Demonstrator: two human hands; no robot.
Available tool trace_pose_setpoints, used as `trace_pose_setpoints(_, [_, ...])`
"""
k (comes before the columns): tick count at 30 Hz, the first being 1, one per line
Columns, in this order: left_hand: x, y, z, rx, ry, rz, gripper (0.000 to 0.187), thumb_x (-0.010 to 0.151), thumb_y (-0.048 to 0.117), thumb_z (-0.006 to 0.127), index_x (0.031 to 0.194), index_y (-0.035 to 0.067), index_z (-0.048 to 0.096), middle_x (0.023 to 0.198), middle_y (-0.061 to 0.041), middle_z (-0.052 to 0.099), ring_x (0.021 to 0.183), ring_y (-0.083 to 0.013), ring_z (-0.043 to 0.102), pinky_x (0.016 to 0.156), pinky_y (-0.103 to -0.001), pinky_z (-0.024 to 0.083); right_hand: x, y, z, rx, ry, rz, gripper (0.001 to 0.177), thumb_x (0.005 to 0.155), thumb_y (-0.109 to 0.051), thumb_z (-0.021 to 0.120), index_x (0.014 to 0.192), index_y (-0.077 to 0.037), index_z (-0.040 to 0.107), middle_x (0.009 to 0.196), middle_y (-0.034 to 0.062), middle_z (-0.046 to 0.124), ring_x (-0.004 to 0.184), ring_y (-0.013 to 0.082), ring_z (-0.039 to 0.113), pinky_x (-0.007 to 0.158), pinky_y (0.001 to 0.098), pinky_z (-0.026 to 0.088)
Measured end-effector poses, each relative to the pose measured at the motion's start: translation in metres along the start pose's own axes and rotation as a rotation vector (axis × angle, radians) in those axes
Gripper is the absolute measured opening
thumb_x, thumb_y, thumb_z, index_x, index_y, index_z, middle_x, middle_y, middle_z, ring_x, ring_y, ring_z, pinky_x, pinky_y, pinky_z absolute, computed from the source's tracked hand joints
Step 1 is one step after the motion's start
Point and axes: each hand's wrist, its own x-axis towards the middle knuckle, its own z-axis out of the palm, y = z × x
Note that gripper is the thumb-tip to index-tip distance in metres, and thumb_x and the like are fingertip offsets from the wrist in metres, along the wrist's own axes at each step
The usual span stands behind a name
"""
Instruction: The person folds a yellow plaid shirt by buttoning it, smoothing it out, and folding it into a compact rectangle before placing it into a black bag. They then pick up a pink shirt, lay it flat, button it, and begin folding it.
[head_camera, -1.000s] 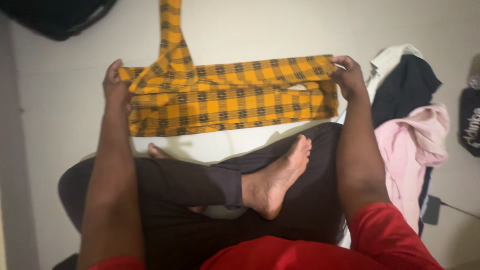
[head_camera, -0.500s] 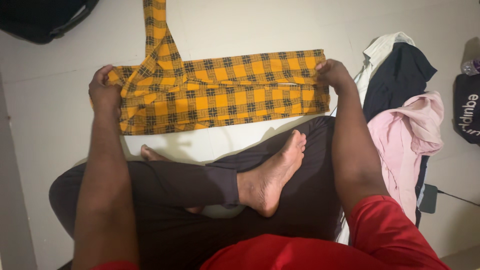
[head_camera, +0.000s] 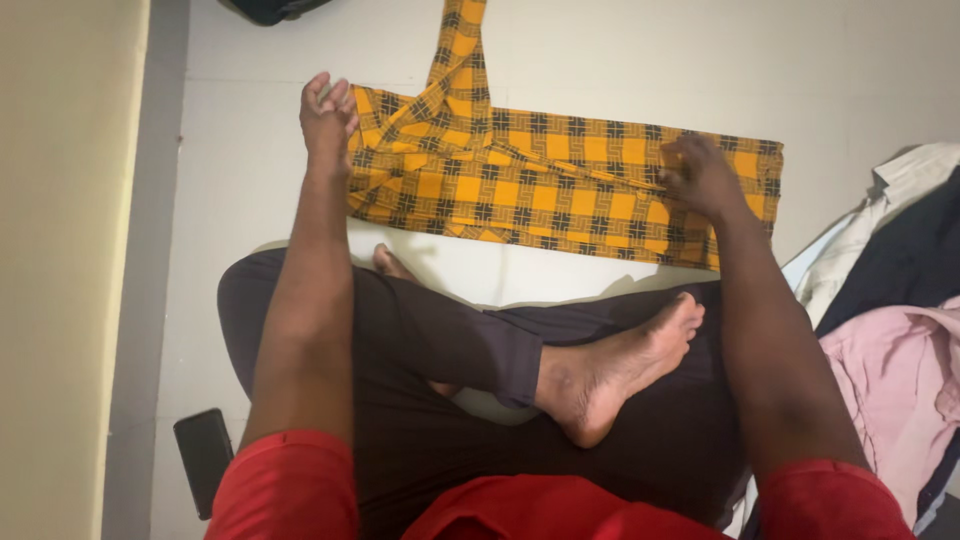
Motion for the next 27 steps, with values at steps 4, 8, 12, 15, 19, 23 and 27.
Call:
trace_pose_setpoints(4, [0.013, 0.018, -0.008, 0.019, 0.184, 0.126, 0.043, 0.103, -0.003, 0.038, 0.140, 0.011, 0.053, 0.144, -0.015, 0.064, 0.123, -0.0185, 0.068, 0.091, -0.027, 0.058, 0.008, -0.014, 0.007, -0.147, -0.084, 0.009, 0.064, 0.095, -0.039, 0.070, 0.153, -0.019, 0.051, 0.162, 0.0154, 0.039, 0.147, 0.0393, 0.039, 0.116, 0.0502, 0.036])
trace_pose_setpoints(8, [0.009, 0.017, 0.001, 0.514, 0.170, 0.258, 0.031, 0.115, 0.011, 0.041, 0.125, 0.010, 0.071, 0.123, -0.015, 0.075, 0.105, -0.0251, 0.068, 0.086, -0.037, 0.058, 0.009, -0.039, -0.001, -0.136, -0.085, 0.057, 0.066, 0.097, -0.044, 0.065, 0.155, -0.018, 0.047, 0.165, 0.0108, 0.038, 0.150, 0.0335, 0.038, 0.118, 0.0537, 0.033])
trace_pose_setpoints(12, [-0.010, 0.000, 0.027, 1.099, -0.293, 0.269, 0.036, 0.101, 0.018, 0.062, 0.136, 0.014, 0.062, 0.142, -0.005, 0.064, 0.123, -0.0232, 0.065, 0.115, -0.042, 0.045, 0.015, -0.063, 0.010, -0.180, -0.122, -0.048, 0.065, 0.099, -0.043, 0.057, 0.157, -0.019, 0.042, 0.168, 0.0094, 0.032, 0.156, 0.0320, 0.026, 0.124, 0.0551, 0.027])
trace_pose_setpoints(15, [-0.013, -0.015, 0.045, 1.347, -0.375, 0.408, 0.052, 0.102, 0.009, 0.058, 0.152, 0.010, 0.046, 0.157, -0.014, 0.045, 0.142, -0.0302, 0.047, 0.115, -0.051, 0.035, 0.021, -0.065, 0.024, -0.300, -0.186, -0.070, 0.066, 0.102, -0.042, 0.048, 0.161, -0.018, 0.032, 0.169, 0.0105, 0.025, 0.156, 0.0309, 0.021, 0.121, 0.0602, 0.021])
trace_pose_setpoints(19, [-0.016, -0.013, 0.050, 1.349, -0.353, 0.448, 0.061, 0.098, 0.011, 0.066, 0.152, 0.005, 0.039, 0.161, -0.019, 0.034, 0.148, -0.0384, 0.031, 0.120, -0.059, 0.024, 0.019, -0.062, 0.025, -0.272, -0.196, -0.050, 0.065, 0.105, -0.044, 0.041, 0.163, -0.019, 0.028, 0.170, 0.0101, 0.022, 0.157, 0.0302, 0.017, 0.122, 0.0603, 0.017])
trace_pose_setpoints(23, [-0.017, 0.011, 0.054, 1.085, 0.077, 0.300, 0.047, 0.089, 0.010, 0.071, 0.130, -0.001, 0.051, 0.138, -0.023, 0.051, 0.130, -0.0323, 0.052, 0.115, -0.043, 0.042, 0.023, -0.065, 0.020, -0.213, -0.237, -0.003, 0.065, 0.103, -0.045, 0.042, 0.162, -0.021, 0.028, 0.171, 0.0076, 0.021, 0.157, 0.0268, 0.015, 0.124, 0.0576, 0.015])
trace_pose_setpoints(27, [-0.016, 0.013, 0.051, 1.032, 0.216, -0.085, 0.040, 0.091, 0.024, 0.080, 0.109, 0.003, 0.051, 0.113, -0.018, 0.056, 0.102, -0.0291, 0.061, 0.093, -0.043, 0.052, 0.023, -0.063, 0.020, -0.225, -0.240, 0.005, 0.067, 0.101, -0.047, 0.044, 0.162, -0.024, 0.029, 0.170, 0.0049, 0.022, 0.157, 0.0250, 0.016, 0.124, 0.0565, 0.014])
